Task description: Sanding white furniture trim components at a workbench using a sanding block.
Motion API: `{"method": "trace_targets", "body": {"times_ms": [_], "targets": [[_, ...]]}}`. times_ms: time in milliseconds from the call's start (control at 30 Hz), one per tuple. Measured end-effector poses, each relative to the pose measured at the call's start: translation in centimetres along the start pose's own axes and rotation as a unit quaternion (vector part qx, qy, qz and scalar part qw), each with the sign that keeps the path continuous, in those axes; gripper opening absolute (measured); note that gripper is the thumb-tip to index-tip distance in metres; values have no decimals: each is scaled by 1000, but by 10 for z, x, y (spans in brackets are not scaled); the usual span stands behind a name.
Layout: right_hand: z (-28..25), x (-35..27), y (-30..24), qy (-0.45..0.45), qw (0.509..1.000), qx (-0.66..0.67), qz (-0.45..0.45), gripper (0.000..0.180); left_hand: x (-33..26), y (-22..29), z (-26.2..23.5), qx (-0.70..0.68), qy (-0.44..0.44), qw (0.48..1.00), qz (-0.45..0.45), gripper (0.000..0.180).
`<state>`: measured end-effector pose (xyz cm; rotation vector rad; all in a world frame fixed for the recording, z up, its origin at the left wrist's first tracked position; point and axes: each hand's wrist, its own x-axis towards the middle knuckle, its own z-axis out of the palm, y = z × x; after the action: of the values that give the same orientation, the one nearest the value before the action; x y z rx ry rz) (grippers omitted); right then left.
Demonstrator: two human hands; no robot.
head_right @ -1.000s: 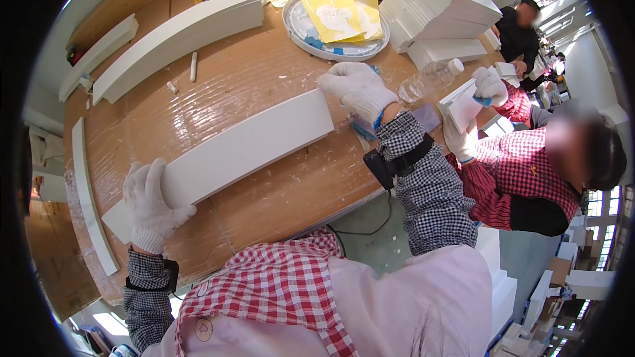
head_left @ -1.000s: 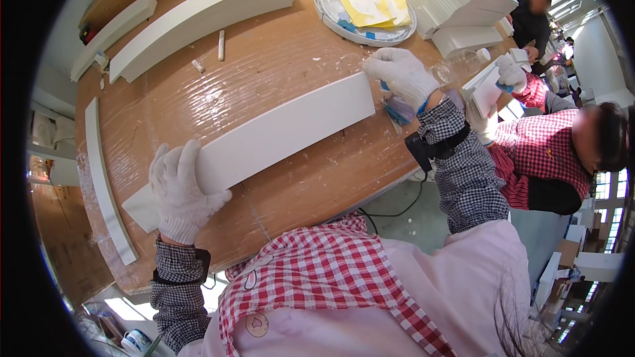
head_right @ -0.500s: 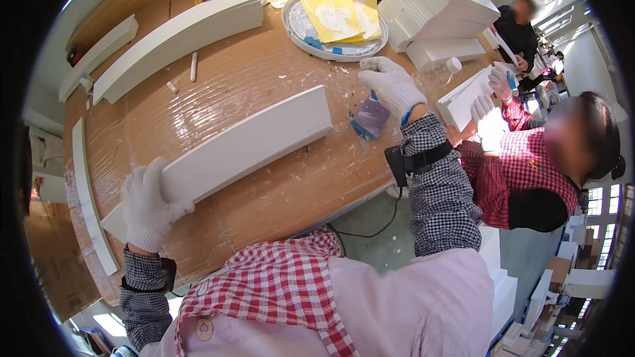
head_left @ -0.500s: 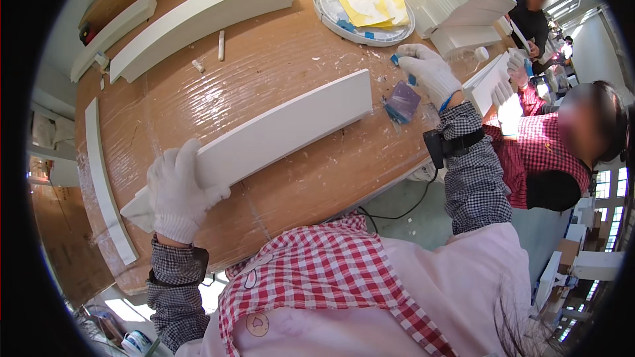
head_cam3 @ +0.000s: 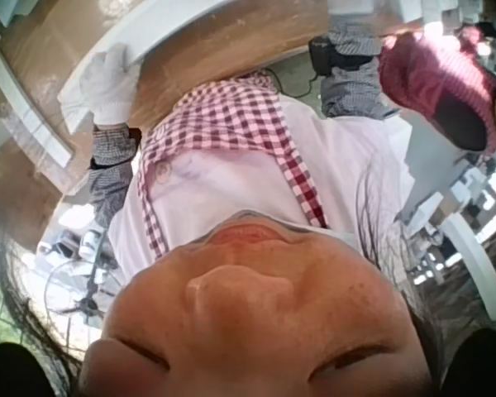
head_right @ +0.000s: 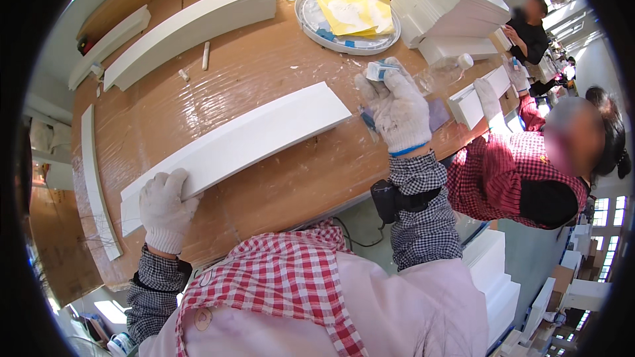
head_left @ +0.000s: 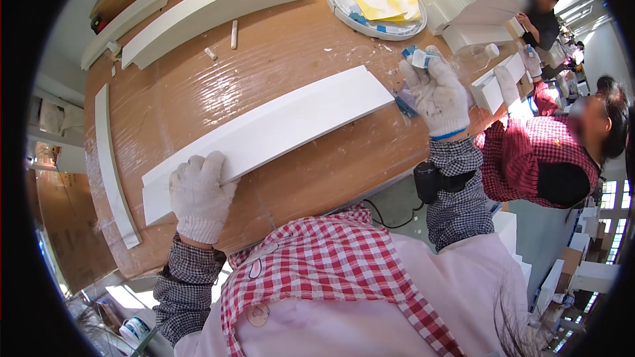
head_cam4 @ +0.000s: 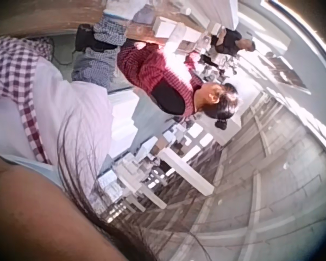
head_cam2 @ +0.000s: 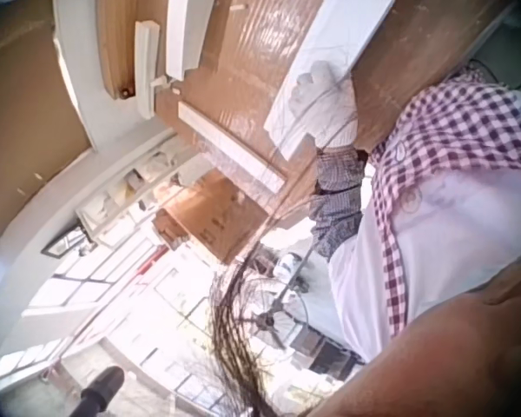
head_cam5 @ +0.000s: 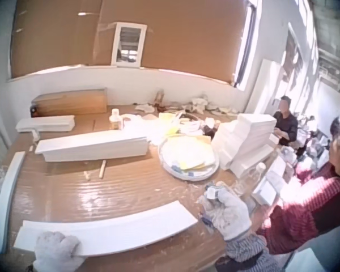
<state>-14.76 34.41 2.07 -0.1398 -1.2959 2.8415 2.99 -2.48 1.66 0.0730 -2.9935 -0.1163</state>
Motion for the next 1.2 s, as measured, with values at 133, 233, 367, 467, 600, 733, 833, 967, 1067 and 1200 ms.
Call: {"method": "trace_targets", "body": {"times_ms": [133,233,367,467,600,733,833,967,1067,1200], "targets": [[57,-32,50,-233,945,117,199,31,-5,15,10,-10,-22,999,-32,44],[111,-71,116,-278,904,58,318,32,-6,13,24,-55,73,995,47,47],[133,-73,168,-283,879,-48,380,36,-11,5,34,-90,148,981,92,47],[101,-30,144,-194,912,57,357,32,-12,-2,35,-117,133,980,91,45],[20,71,60,74,997,-4,26,40,-11,-1,24,-117,132,980,97,43],[20,66,43,61,997,-34,-37,41,-3,0,15,-144,122,978,91,55],[59,24,69,-72,996,32,51,41,15,38,7,-155,97,978,102,79],[98,2,119,-150,971,60,175,44,38,83,23,-218,43,964,146,83],[98,4,131,-103,975,51,190,43,25,61,48,-149,24,979,137,87],[84,12,129,-118,968,82,205,41,-40,-37,27,17,-27,993,-118,93]]}}
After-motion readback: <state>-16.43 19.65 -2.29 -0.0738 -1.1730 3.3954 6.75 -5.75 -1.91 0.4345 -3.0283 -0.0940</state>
